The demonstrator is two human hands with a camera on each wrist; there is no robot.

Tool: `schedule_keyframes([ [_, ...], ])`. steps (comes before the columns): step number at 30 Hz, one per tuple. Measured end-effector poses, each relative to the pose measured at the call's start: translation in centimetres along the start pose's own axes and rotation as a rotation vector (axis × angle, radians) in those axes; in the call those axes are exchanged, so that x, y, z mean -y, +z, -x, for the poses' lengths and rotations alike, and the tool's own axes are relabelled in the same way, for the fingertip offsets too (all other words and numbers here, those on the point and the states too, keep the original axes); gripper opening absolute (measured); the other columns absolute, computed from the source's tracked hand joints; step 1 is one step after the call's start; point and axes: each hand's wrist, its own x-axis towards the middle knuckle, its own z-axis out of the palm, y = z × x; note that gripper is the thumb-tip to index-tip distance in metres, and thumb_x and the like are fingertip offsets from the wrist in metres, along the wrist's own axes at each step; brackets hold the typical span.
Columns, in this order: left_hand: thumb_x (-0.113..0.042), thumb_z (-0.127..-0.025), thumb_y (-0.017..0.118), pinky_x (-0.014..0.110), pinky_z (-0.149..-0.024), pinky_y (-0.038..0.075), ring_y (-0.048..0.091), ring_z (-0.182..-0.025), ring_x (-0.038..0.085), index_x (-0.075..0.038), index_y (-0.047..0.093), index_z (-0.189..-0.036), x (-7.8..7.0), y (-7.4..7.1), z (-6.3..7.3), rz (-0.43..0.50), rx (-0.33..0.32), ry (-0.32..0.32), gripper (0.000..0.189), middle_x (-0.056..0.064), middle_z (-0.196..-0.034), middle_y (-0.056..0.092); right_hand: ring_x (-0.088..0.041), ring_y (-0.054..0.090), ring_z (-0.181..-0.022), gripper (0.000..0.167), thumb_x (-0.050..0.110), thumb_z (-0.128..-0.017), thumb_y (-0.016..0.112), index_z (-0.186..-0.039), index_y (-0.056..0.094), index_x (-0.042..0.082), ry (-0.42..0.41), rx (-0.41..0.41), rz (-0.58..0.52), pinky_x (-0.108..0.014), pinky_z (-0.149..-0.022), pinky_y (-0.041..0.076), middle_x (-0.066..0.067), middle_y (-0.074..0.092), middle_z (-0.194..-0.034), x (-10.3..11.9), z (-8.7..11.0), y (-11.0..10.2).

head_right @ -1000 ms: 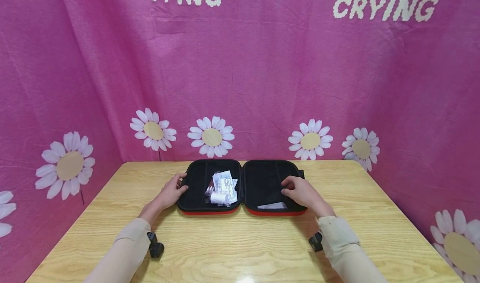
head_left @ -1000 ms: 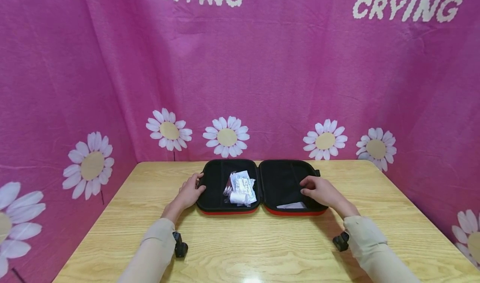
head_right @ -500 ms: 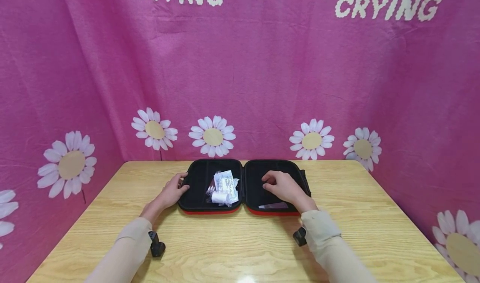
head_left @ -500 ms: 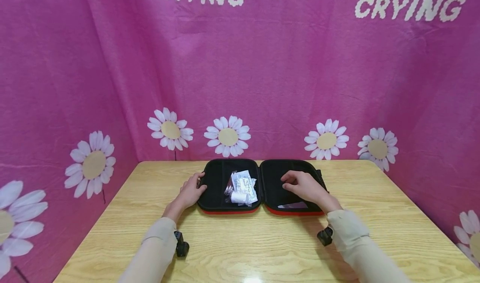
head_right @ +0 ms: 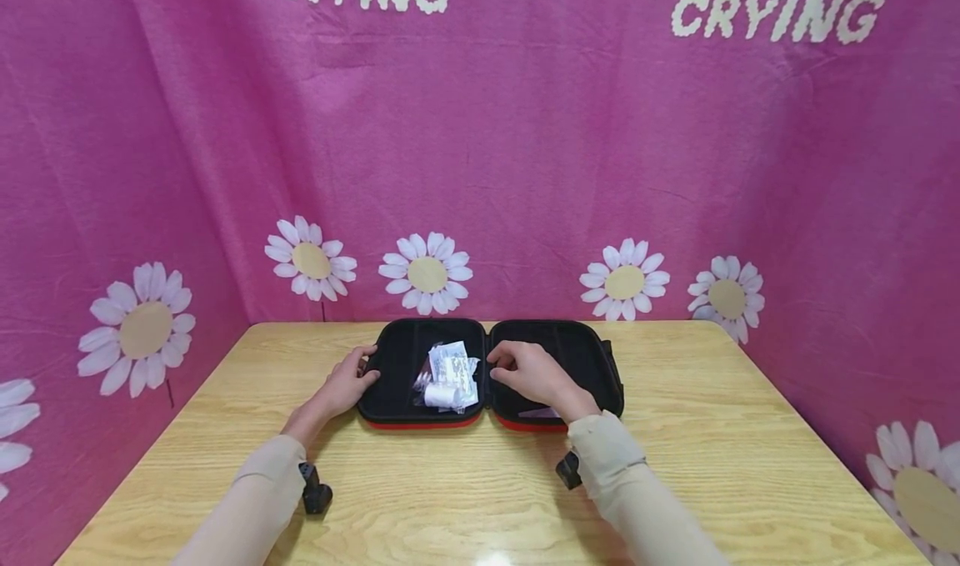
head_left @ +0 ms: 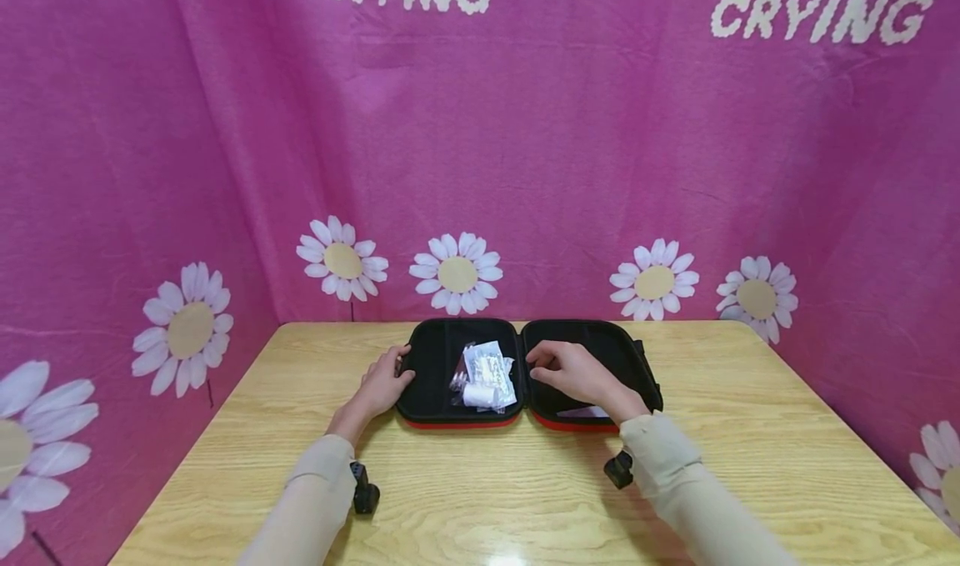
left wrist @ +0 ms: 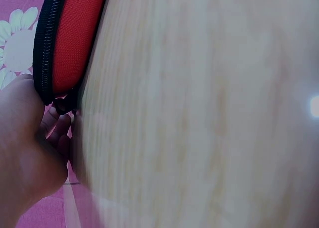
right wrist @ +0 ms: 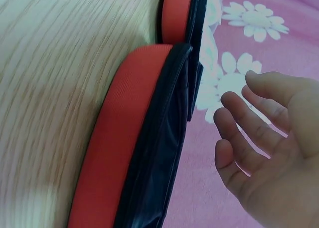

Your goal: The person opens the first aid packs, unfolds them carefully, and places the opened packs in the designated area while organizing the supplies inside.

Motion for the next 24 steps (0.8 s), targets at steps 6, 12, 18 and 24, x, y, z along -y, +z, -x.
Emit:
schedule_keyframes([
  [6, -0.018, -0.098, 0.058, 0.056, -0.099, 0.032, 0.047, -0.115, 0.038, -0.007, 0.044, -0.146, 0.1, 0.1, -0.1, 0.001, 0.001, -0.004, 0.052, 0.02, -0.122, 0.055, -0.014, 0.064, -0.079, 0.022, 0.011, -0.091, 0.069, -0.111, 0.069, 0.002, -0.022, 0.011, -0.009, -0.031, -0.079, 0.053, -0.004, 0.071, -0.091, 0.9, -0.6, 0.9],
  [12, -0.018, -0.098, 0.057, 0.055, -0.099, 0.031, 0.047, -0.115, 0.038, -0.007, 0.044, -0.146, -0.1, 0.0, 0.0, 0.001, 0.001, -0.007, 0.052, 0.02, -0.122, 0.055, -0.011, 0.06, -0.077, 0.024, 0.012, -0.091, 0.07, -0.113, 0.069, 0.004, -0.017, 0.037, 0.004, -0.029, -0.077, 0.052, -0.003, 0.07, -0.093, 1.6, -1.1, 1.7],
  [18, -0.017, -0.098, 0.057, 0.056, -0.098, 0.032, 0.048, -0.113, 0.038, -0.006, 0.044, -0.145, -0.4, -0.1, 0.1, 0.006, -0.009, -0.003, 0.051, 0.02, -0.12, 0.055, -0.01, 0.057, -0.077, 0.025, 0.015, -0.091, 0.071, -0.114, 0.069, 0.005, -0.031, 0.064, -0.002, -0.027, -0.074, 0.051, -0.001, 0.068, -0.092, 2.2, -1.4, 2.5],
  [24, -0.018, -0.098, 0.058, 0.055, -0.098, 0.032, 0.048, -0.114, 0.037, -0.007, 0.044, -0.146, -0.2, 0.0, 0.1, 0.0, -0.004, -0.007, 0.051, 0.019, -0.121, 0.056, -0.01, 0.057, -0.08, 0.024, 0.017, -0.089, 0.072, -0.111, 0.07, 0.007, -0.051, 0.068, 0.02, -0.027, -0.074, 0.049, 0.001, 0.066, -0.091, 2.3, -1.5, 3.4],
])
